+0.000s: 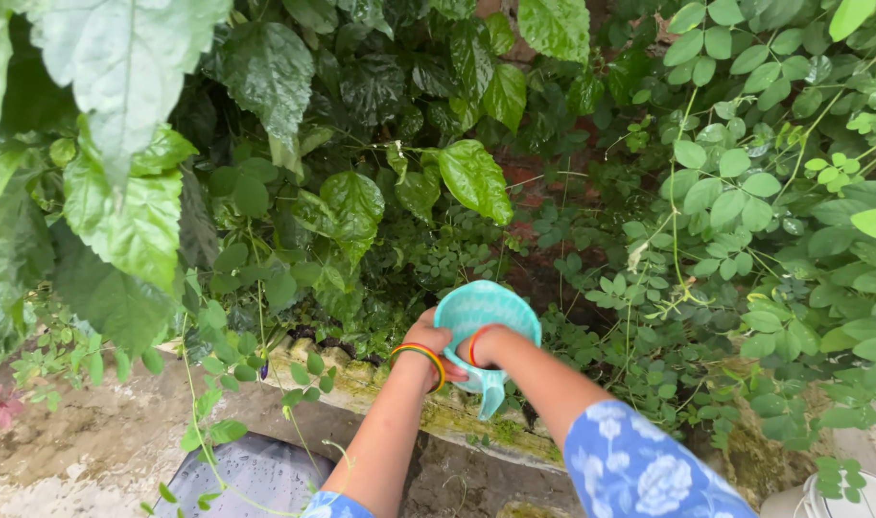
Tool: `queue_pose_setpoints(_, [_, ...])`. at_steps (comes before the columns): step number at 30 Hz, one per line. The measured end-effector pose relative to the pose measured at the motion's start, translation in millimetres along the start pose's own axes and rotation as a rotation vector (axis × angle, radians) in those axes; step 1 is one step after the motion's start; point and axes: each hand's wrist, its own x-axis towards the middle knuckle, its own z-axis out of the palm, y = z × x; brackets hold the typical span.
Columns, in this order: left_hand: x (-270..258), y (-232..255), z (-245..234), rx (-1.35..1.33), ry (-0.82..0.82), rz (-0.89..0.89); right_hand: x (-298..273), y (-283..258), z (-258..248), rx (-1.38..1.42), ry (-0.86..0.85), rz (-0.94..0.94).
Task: The person waters the base of leafy green plants by dipping their hand into a small blue bucket and splashing water onto the soil and foliage.
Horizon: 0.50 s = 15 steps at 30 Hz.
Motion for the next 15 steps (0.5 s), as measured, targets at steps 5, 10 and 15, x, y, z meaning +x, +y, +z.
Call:
queue_pose_setpoints(5, [21, -6, -38, -0.215, 0.102, 0.107, -10, -21, -134, 0.445, 0.671, -0.236])
queue_pose_setpoints(10, [18, 1, -59, -0.237, 0.218, 0.147, -5, -36, -189, 0.720, 1.329, -0.204])
queue_pose_setpoints(15, [3, 10, -67, -0.215, 0.191, 0.154, 47, -54, -83, 0.290, 0.196, -0.218])
